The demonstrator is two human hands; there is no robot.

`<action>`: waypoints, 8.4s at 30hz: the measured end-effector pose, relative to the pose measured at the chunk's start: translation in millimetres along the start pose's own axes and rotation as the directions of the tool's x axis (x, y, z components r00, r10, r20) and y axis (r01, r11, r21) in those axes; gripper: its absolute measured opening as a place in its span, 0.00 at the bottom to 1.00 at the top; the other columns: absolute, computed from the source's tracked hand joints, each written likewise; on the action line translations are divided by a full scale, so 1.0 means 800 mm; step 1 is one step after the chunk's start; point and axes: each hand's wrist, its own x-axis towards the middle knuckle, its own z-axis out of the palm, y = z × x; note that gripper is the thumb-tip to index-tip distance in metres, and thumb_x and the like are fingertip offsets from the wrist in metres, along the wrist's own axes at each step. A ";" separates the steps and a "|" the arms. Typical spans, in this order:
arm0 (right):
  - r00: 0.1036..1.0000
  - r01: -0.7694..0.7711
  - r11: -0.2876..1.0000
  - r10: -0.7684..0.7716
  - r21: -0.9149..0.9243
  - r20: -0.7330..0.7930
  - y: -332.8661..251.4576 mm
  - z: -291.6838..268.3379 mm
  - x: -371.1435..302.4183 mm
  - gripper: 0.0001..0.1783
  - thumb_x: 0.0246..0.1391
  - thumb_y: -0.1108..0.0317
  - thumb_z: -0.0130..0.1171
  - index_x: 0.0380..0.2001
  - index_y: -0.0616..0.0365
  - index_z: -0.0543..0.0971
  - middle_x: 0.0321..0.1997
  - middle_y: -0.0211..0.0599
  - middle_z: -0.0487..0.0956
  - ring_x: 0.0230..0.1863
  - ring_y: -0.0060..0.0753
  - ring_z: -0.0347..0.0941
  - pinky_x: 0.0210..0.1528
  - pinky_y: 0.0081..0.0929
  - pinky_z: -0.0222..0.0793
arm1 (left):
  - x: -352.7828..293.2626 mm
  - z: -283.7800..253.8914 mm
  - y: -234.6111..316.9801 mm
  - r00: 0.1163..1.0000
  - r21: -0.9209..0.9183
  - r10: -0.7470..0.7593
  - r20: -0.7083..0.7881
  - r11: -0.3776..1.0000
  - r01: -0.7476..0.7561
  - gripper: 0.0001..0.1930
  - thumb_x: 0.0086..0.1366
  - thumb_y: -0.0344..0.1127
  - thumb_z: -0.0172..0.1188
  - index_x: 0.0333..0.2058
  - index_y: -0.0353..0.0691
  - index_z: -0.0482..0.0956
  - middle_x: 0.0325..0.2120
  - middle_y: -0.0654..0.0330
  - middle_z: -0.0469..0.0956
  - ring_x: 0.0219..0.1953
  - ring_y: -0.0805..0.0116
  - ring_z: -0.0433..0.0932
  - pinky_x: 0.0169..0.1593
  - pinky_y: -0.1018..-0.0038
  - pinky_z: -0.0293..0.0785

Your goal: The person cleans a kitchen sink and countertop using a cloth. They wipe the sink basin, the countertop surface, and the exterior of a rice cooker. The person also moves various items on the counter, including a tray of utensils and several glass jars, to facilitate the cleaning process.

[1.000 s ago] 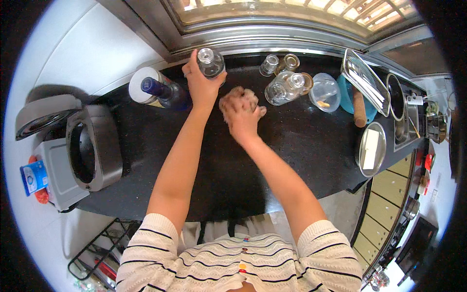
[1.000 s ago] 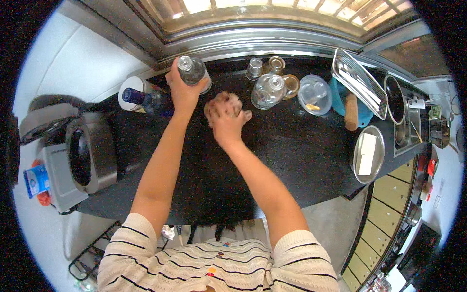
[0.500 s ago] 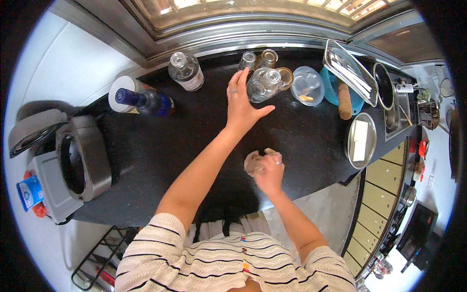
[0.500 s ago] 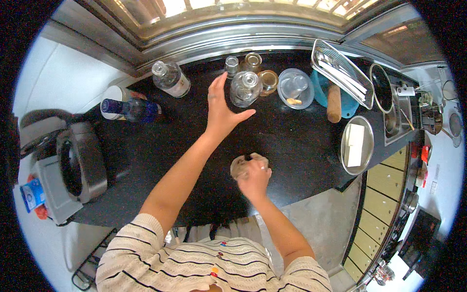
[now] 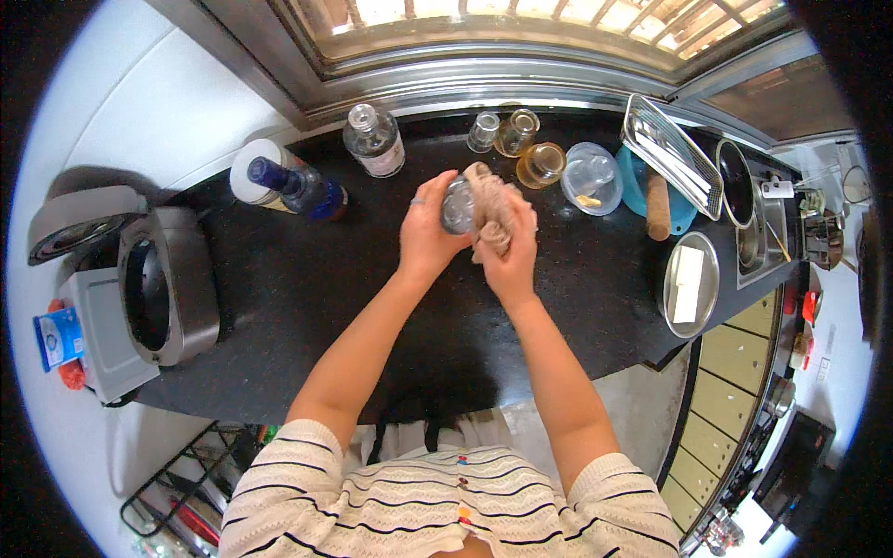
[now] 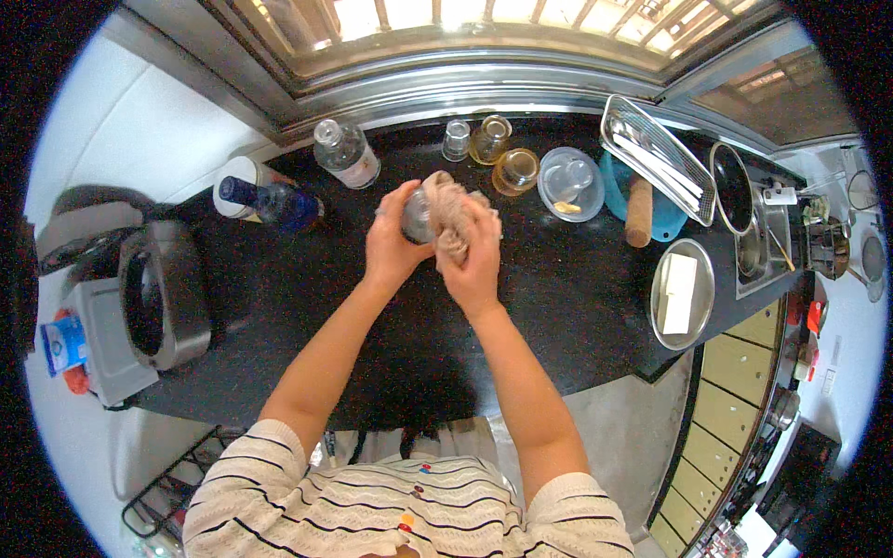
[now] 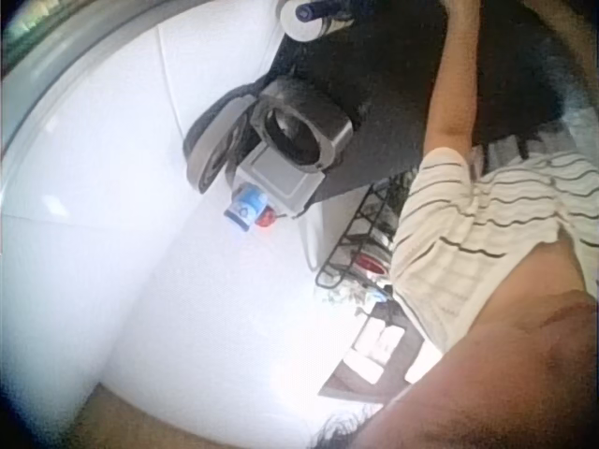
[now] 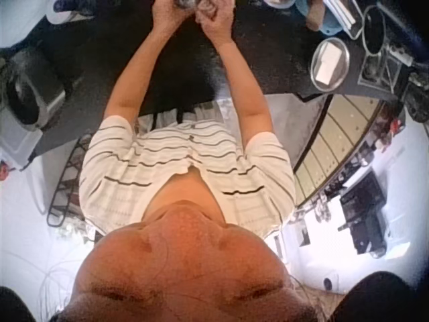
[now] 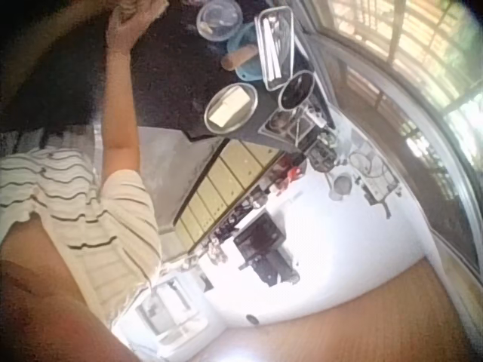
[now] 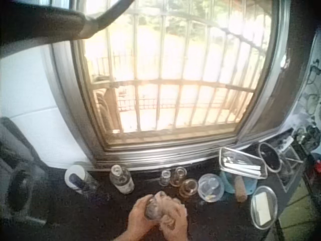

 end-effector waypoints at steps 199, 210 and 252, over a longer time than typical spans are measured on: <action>0.971 0.233 0.936 -0.241 -0.263 0.003 0.015 0.027 0.080 0.42 0.42 0.61 0.74 0.60 0.60 0.67 0.56 0.48 0.70 0.61 0.52 0.62 0.64 0.49 0.52 | -0.092 -0.042 -0.071 0.801 -0.114 -0.448 -0.396 0.890 0.441 0.50 0.50 0.37 0.76 0.65 0.37 0.51 0.58 0.46 0.54 0.56 0.51 0.63 0.54 0.60 0.70; 0.837 0.363 0.872 -0.150 -0.328 0.526 -0.085 0.169 0.200 0.21 0.45 0.69 0.69 0.45 0.53 0.77 0.46 0.43 0.74 0.43 0.53 0.77 0.44 0.44 0.75 | -0.027 -0.096 -0.134 0.770 -0.154 -0.319 -0.553 0.947 0.281 0.47 0.54 0.35 0.72 0.65 0.29 0.50 0.61 0.42 0.56 0.61 0.47 0.61 0.65 0.60 0.58; 0.777 0.310 0.891 -0.036 -0.332 0.628 -0.053 0.109 0.229 0.20 0.40 0.74 0.72 0.39 0.51 0.80 0.41 0.44 0.74 0.46 0.53 0.75 0.48 0.41 0.72 | 0.059 -0.055 -0.124 0.864 0.070 -0.146 -0.483 0.976 0.204 0.44 0.52 0.33 0.73 0.64 0.40 0.55 0.53 0.42 0.62 0.53 0.42 0.66 0.57 0.58 0.66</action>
